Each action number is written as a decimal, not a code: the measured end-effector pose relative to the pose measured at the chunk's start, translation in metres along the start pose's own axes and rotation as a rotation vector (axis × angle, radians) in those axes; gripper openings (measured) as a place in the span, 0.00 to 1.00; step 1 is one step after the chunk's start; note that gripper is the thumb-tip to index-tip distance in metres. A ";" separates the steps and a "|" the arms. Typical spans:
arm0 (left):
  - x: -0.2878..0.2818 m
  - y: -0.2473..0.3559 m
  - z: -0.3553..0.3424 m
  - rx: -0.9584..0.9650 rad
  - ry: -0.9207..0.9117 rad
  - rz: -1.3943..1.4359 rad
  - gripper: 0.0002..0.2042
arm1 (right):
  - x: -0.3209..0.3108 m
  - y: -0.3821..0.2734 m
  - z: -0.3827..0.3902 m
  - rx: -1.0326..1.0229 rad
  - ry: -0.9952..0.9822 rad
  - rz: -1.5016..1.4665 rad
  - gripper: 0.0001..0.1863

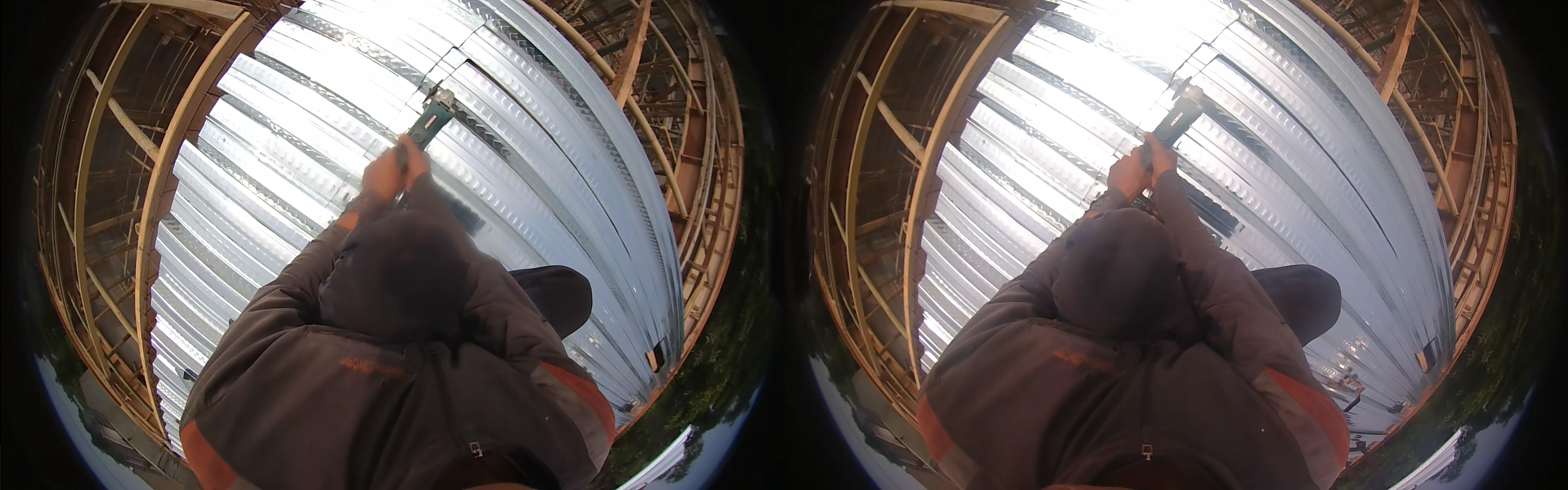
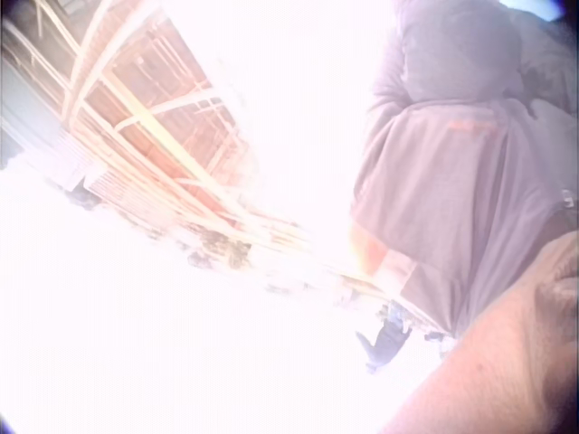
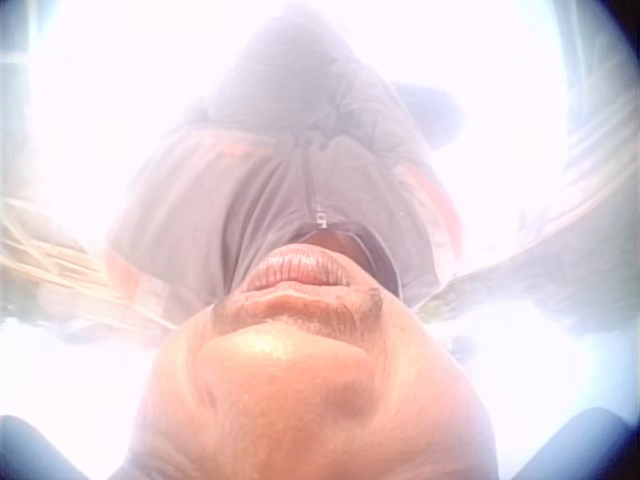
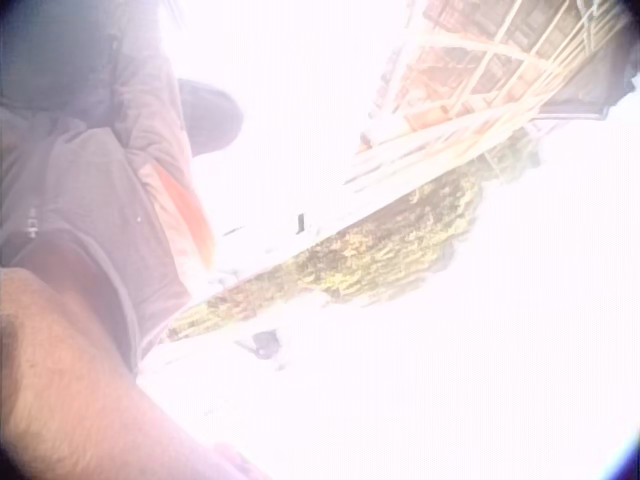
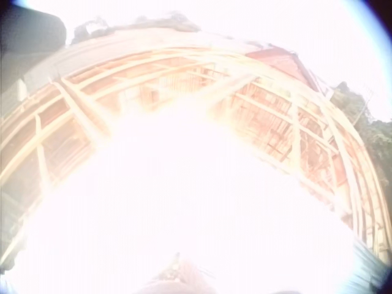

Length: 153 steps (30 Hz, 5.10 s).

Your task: The person uses an angle grinder to cut a corrugated metal sheet on a roof. They guide the tool along the sheet, repositioning as needed, and remove a cut section by hand.

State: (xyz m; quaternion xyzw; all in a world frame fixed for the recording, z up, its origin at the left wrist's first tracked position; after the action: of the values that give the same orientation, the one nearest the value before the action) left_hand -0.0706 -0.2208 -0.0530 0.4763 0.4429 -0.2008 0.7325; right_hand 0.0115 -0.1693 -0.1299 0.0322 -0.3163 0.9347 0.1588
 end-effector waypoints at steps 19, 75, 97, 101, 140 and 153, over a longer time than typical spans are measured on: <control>-0.014 0.007 -0.005 -0.063 -0.112 0.010 0.23 | 0.006 -0.001 -0.004 0.057 -0.025 -0.016 0.23; 0.044 0.062 0.055 -0.715 -0.277 1.047 0.14 | -0.079 -0.081 0.029 -0.291 0.013 0.877 0.48; 0.045 0.058 0.042 -0.702 -0.297 1.112 0.13 | -0.061 -0.088 0.030 -0.306 0.096 0.907 0.46; 0.045 0.063 0.038 -0.680 -0.310 1.092 0.14 | -0.076 -0.090 0.009 -0.286 0.054 0.914 0.45; 0.011 0.045 0.057 -0.643 -0.527 0.891 0.29 | -0.052 -0.067 0.075 -0.086 0.117 0.557 0.29; 0.015 0.045 0.033 -0.635 -0.386 1.049 0.18 | -0.033 -0.077 0.052 -0.101 0.126 0.588 0.30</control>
State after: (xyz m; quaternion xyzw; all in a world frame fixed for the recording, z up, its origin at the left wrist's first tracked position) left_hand -0.0152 -0.2268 -0.0375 0.3447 0.0491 0.2429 0.9054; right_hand 0.0655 -0.1515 -0.0491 -0.1267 -0.3476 0.9239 -0.0978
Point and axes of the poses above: each hand's wrist, its own z-axis away from the middle knuckle, its own x-axis out of the palm, y = z × x, the point moved 5 cm from there along -z, towards the middle knuckle, and after that the axes turned 14 degrees about y, right-handed, at the moved point
